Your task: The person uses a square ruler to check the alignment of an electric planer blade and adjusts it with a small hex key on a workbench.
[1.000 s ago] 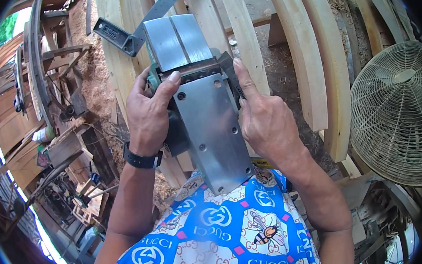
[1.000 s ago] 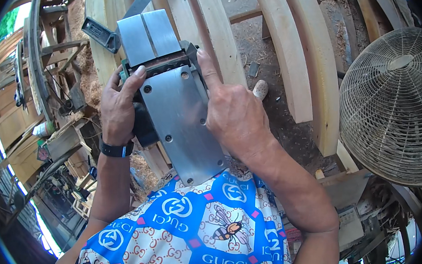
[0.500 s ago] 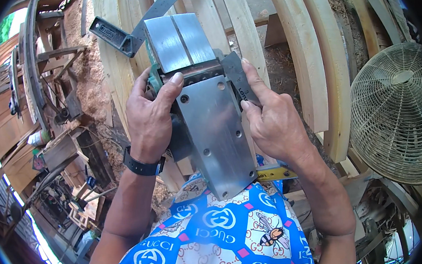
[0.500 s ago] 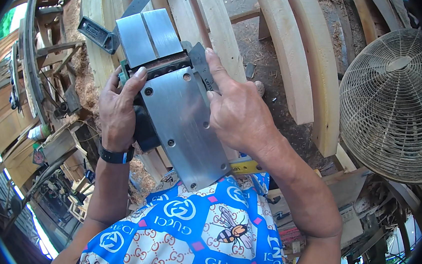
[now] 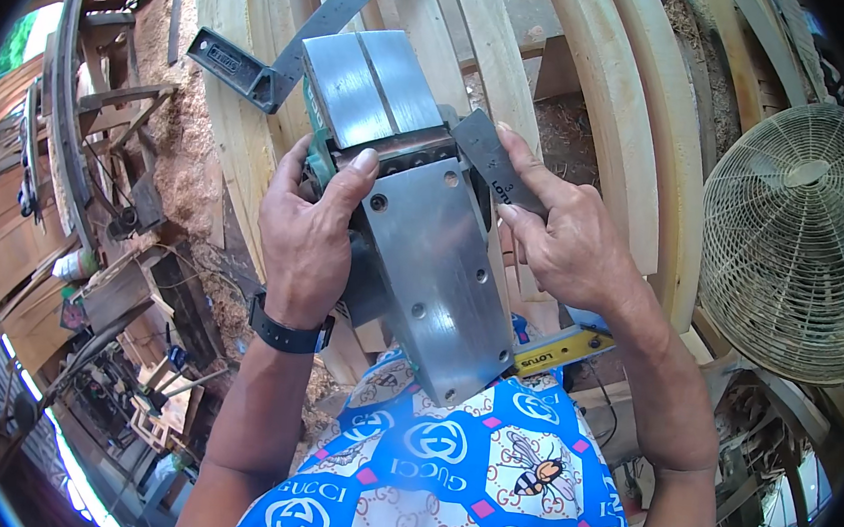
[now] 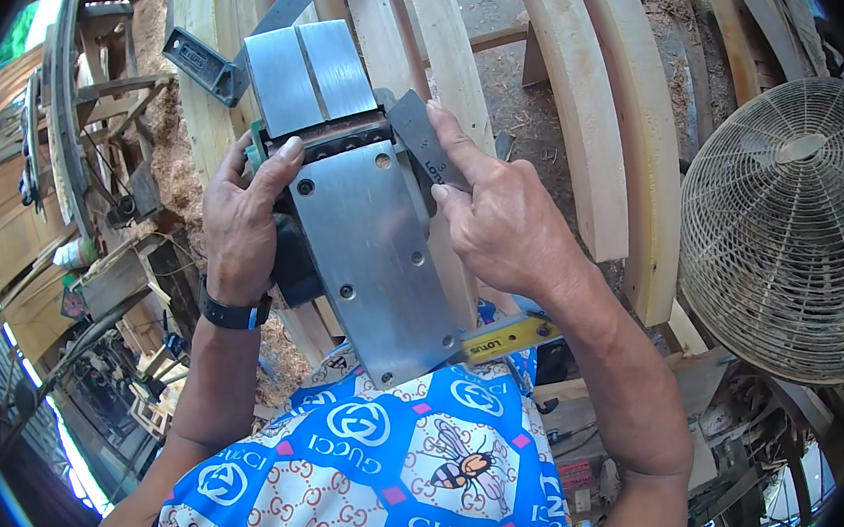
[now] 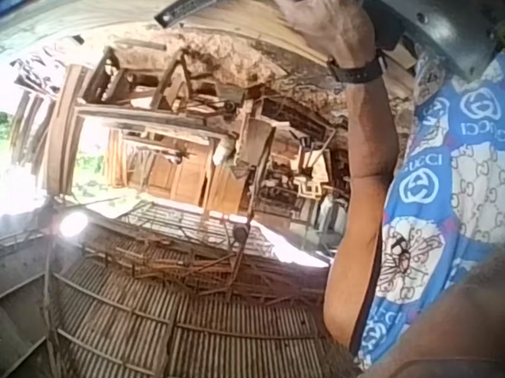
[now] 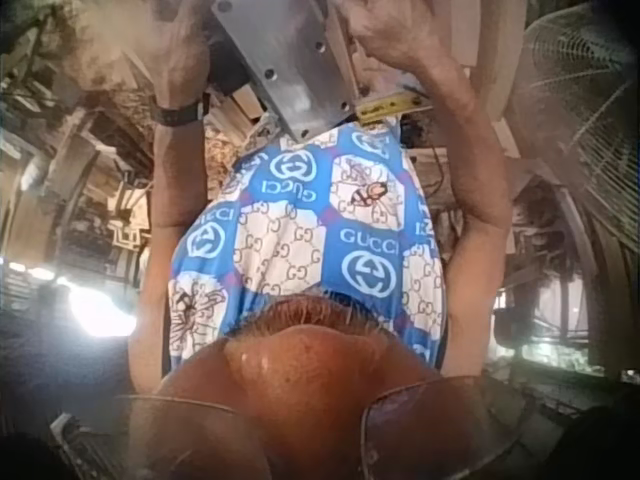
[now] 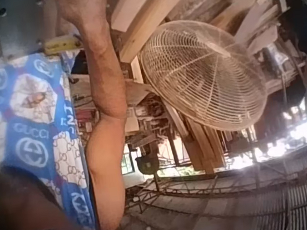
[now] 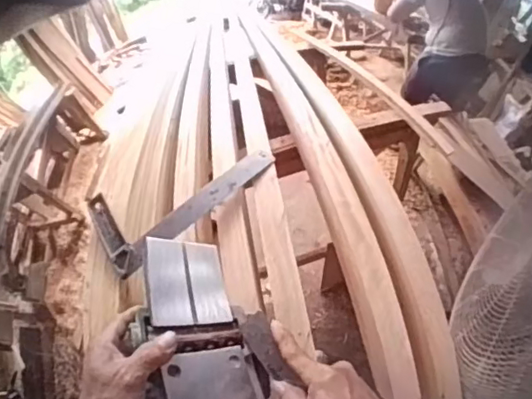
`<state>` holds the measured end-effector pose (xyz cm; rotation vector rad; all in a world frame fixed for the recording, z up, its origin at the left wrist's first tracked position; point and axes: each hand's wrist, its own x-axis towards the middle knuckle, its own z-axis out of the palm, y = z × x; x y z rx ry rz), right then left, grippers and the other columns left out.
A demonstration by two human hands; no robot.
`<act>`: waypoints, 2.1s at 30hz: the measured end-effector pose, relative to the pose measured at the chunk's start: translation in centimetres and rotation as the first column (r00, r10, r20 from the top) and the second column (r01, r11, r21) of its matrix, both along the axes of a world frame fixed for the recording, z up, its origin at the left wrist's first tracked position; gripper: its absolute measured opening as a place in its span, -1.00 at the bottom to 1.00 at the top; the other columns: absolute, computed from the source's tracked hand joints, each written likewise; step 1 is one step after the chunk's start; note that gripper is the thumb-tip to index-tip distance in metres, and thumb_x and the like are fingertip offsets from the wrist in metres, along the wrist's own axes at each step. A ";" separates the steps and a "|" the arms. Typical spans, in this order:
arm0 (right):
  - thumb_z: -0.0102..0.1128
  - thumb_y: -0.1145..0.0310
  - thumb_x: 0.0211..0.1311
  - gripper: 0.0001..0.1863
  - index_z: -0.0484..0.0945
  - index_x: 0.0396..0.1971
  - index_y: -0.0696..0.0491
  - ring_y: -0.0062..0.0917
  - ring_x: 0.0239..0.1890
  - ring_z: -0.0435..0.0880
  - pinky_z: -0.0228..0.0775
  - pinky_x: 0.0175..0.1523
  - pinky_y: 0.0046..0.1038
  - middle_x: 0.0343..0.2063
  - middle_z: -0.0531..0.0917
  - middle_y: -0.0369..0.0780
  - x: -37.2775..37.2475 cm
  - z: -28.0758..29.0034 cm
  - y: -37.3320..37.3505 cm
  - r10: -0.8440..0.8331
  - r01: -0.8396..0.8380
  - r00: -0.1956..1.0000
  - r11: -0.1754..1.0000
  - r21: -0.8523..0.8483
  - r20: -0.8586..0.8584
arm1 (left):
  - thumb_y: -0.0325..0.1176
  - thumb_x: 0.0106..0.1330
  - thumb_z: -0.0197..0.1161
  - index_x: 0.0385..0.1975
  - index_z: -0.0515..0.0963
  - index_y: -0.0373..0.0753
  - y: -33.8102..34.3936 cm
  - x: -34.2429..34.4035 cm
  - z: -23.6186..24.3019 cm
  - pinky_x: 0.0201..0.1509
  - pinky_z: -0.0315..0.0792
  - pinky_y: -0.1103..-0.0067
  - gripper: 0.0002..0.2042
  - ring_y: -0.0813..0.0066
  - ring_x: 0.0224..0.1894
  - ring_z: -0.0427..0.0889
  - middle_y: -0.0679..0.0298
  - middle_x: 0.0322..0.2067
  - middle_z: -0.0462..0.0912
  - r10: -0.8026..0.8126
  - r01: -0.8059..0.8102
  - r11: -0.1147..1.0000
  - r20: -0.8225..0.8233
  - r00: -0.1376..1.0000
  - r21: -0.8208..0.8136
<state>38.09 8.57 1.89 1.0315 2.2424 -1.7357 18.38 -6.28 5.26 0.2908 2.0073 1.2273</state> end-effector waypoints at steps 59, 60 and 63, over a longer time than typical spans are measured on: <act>0.02 0.49 0.51 -0.23 -0.09 0.61 0.15 -0.69 -0.67 0.54 0.46 -0.60 -0.58 -0.51 0.61 -0.24 -2.0 3.4 1.6 -0.036 0.134 0.973 0.892 -0.431 0.228 | -0.16 0.44 0.41 0.26 0.47 -0.41 0.2 0.0 0.1 0.08 0.49 0.65 -0.45 0.67 -0.10 0.62 0.31 -0.13 0.70 -0.035 0.034 0.999 -0.035 0.999 -0.041; 0.02 0.48 0.51 -0.23 -0.09 0.61 0.15 -0.69 -0.67 0.54 0.47 -0.60 -0.58 -0.52 0.61 -0.25 -2.0 3.4 1.6 -0.034 0.135 0.972 0.893 -0.430 0.232 | -0.16 0.44 0.41 0.26 0.47 -0.41 0.2 0.0 0.1 0.08 0.49 0.65 -0.45 0.68 -0.10 0.61 0.31 -0.13 0.70 -0.039 0.037 0.998 -0.042 0.998 -0.046; 0.03 0.49 0.51 -0.23 -0.09 0.61 0.15 -0.69 -0.66 0.54 0.47 -0.60 -0.59 -0.51 0.62 -0.25 -2.1 3.5 1.6 -0.031 0.134 0.971 0.894 -0.427 0.239 | -0.15 0.44 0.41 0.25 0.47 -0.41 0.2 0.0 0.0 0.05 0.50 0.66 -0.45 0.69 -0.11 0.61 0.32 -0.15 0.70 -0.040 0.038 0.998 -0.048 0.998 -0.041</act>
